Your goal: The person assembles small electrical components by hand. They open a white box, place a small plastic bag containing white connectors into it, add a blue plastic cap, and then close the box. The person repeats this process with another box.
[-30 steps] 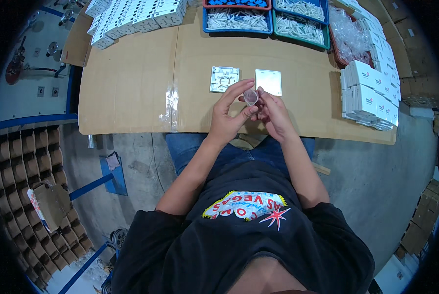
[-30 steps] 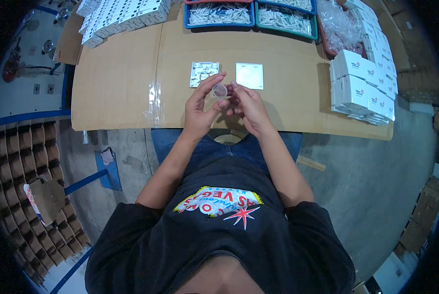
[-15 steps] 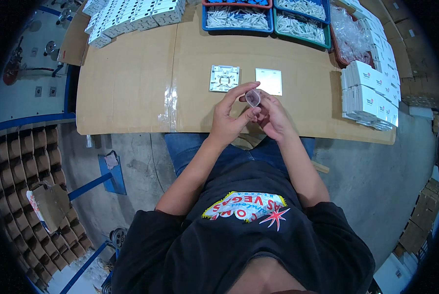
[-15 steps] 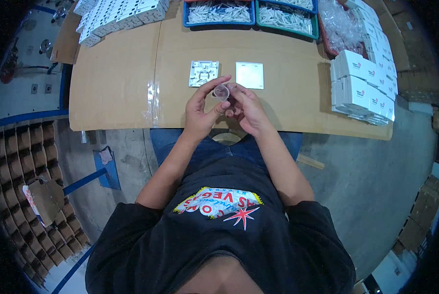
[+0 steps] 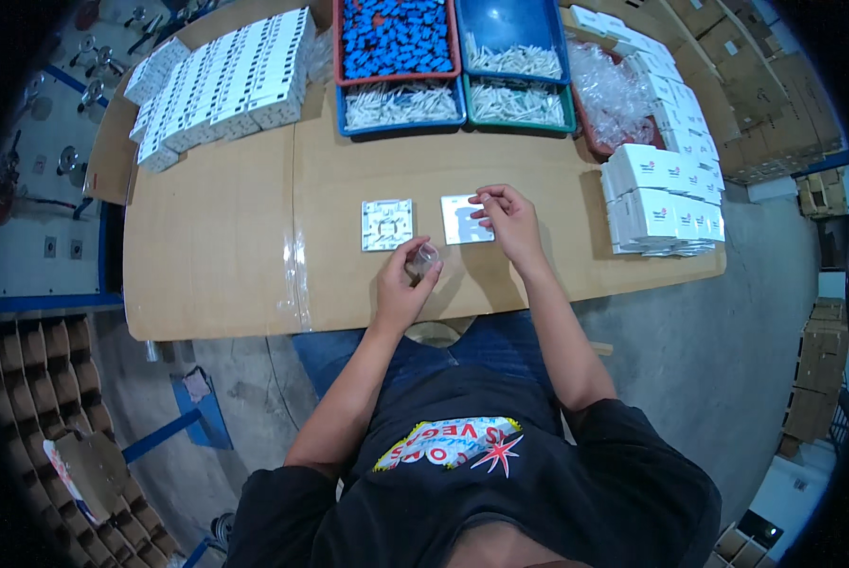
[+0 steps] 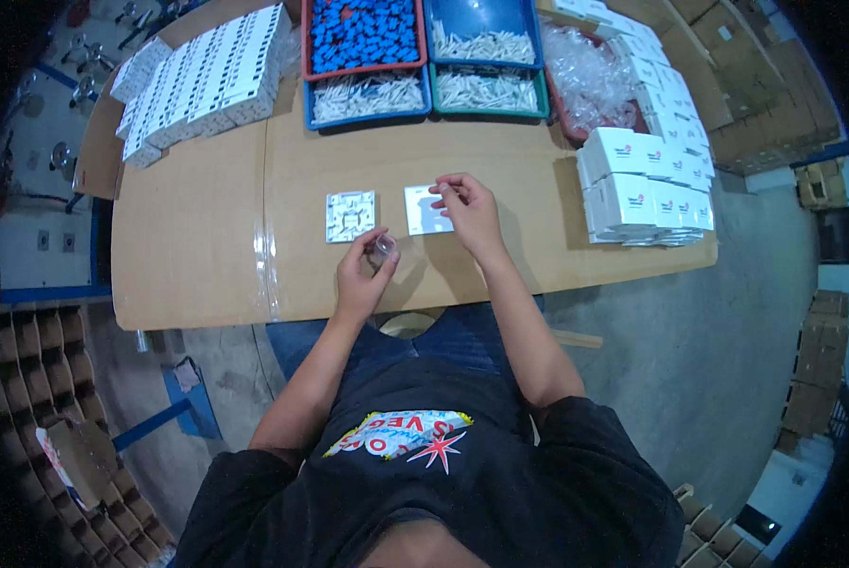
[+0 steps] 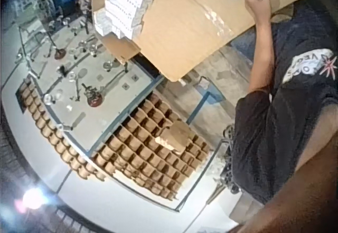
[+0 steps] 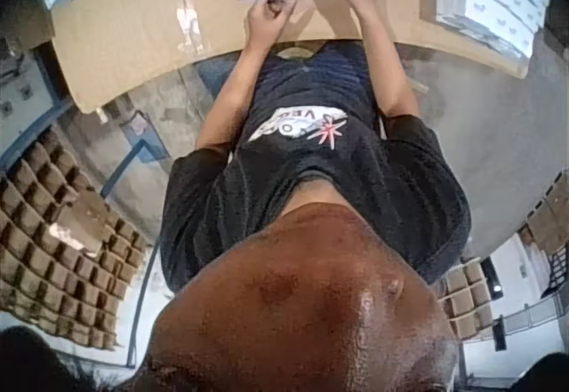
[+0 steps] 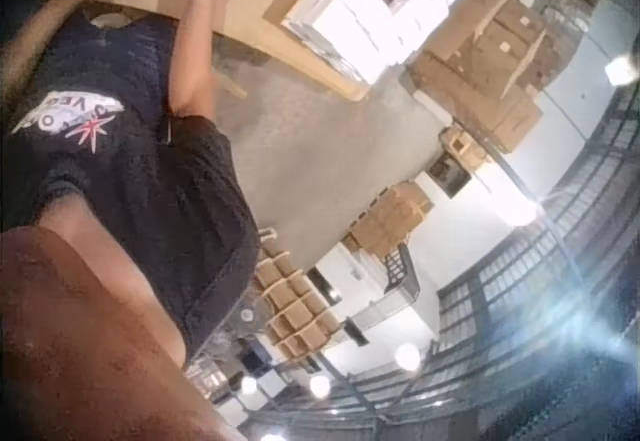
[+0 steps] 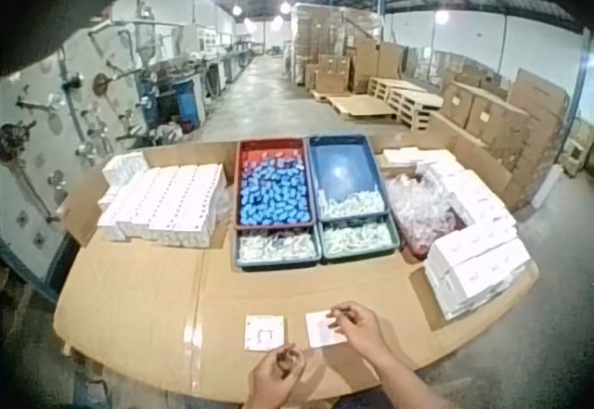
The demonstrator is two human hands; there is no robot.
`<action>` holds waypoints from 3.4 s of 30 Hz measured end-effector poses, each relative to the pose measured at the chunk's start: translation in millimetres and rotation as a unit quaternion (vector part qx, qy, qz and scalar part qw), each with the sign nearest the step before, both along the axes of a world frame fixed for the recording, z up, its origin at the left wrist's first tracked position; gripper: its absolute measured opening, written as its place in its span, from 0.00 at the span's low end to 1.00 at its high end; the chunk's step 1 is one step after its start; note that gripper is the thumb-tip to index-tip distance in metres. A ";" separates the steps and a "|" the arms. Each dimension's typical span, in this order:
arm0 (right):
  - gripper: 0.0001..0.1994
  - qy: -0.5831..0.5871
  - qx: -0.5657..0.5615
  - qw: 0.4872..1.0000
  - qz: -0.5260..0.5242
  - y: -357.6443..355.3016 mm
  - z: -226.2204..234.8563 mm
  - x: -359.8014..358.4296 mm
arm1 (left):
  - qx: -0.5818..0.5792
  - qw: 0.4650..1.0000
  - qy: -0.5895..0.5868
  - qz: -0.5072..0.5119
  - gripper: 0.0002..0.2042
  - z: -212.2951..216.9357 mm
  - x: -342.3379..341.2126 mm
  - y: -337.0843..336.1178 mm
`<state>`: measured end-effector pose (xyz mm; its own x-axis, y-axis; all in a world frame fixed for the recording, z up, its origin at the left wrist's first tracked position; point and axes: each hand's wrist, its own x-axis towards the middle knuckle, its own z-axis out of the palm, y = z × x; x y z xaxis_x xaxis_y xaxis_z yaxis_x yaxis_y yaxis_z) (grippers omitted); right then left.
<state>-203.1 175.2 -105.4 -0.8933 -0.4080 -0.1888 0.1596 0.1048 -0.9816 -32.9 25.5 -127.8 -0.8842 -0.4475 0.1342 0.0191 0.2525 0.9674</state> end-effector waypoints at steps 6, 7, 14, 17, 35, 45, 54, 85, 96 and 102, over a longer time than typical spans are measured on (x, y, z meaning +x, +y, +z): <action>0.09 0.116 0.012 0.993 -0.030 -0.5 -2.8 -84.3 | -0.063 0.998 -0.008 0.021 0.19 -6.4 -2.2 3.2; 0.09 0.141 0.024 0.989 -0.034 -1.3 -4.8 -98.7 | -0.065 0.998 -0.011 0.026 0.19 -5.6 -2.0 2.9; 0.12 0.357 0.185 0.910 -0.102 -8.7 -1.4 -207.0 | -0.099 0.994 -0.028 0.021 0.19 2.7 -1.8 4.9; 0.12 0.436 0.257 0.850 -0.150 -16.1 1.5 -248.1 | -0.133 0.991 -0.018 0.015 0.18 0.0 -2.6 3.8; 0.18 0.469 0.333 0.816 -0.059 -67.3 8.1 -319.9 | -0.189 0.982 0.010 0.019 0.19 1.8 -3.8 4.4; 0.10 0.469 0.262 0.834 -0.121 -37.5 30.8 -336.2 | -0.196 0.980 0.010 0.024 0.19 -0.9 -6.5 5.1; 0.11 0.233 0.068 0.969 -0.056 -14.8 19.9 -242.2 | -0.160 0.986 0.018 0.035 0.19 -6.8 -5.2 4.8; 0.13 0.229 0.124 0.945 0.200 -9.7 26.7 68.8 | -0.110 0.989 0.094 0.016 0.19 -7.0 -1.5 0.6; 0.18 0.253 0.118 0.926 0.253 -11.8 3.5 69.1 | -0.123 0.987 0.097 0.019 0.19 -8.5 -1.9 -0.4; 0.17 0.179 0.097 0.946 0.252 -12.5 10.8 70.4 | -0.133 0.986 0.102 0.015 0.17 -8.7 -1.5 -0.8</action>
